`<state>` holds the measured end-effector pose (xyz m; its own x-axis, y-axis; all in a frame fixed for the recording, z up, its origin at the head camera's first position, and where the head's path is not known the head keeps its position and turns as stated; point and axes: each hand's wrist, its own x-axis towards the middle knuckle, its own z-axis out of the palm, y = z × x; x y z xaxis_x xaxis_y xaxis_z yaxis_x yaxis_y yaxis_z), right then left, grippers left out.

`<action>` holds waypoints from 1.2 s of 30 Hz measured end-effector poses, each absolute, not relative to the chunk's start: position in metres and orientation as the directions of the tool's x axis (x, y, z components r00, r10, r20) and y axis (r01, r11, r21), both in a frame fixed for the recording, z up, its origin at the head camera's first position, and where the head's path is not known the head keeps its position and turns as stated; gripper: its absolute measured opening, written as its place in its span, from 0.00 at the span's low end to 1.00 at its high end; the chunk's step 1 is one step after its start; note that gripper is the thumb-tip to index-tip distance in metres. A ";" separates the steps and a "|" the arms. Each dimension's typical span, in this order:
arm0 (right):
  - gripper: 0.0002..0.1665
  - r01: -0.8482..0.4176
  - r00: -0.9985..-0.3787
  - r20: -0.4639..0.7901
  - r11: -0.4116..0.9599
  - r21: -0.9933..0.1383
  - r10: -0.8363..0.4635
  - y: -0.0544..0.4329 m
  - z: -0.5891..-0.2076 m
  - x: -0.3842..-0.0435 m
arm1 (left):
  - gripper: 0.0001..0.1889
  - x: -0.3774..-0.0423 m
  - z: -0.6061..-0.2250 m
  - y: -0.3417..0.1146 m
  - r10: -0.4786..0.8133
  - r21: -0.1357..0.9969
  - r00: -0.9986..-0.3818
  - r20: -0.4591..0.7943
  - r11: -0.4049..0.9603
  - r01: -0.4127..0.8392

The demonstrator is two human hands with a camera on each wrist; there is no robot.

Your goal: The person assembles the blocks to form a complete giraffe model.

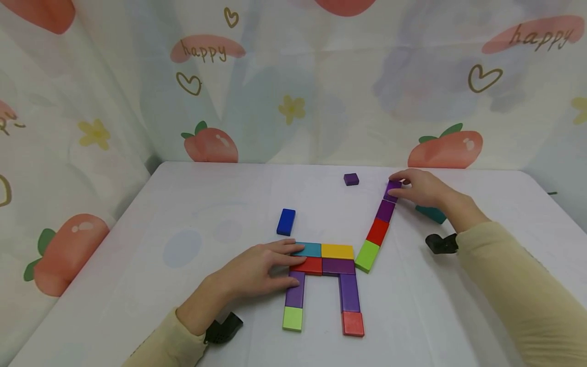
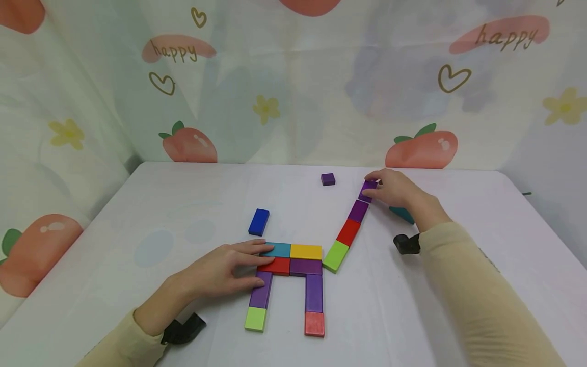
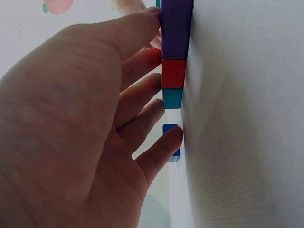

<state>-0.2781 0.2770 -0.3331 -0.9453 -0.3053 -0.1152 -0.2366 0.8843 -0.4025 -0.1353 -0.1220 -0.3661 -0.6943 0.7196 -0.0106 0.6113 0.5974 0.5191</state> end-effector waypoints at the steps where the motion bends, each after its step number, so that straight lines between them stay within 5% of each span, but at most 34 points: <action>1: 0.32 -0.236 -0.945 -0.116 0.885 -0.402 -0.304 0.277 -0.333 -0.278 | 0.26 -0.135 -0.366 -0.122 0.720 0.520 -0.694 -0.010 0.597 0.611; 36: 0.34 -0.247 -0.942 -0.112 0.880 -0.406 -0.316 0.277 -0.337 -0.272 | 0.26 -0.135 -0.367 -0.122 0.717 0.521 -0.697 -0.014 0.600 0.607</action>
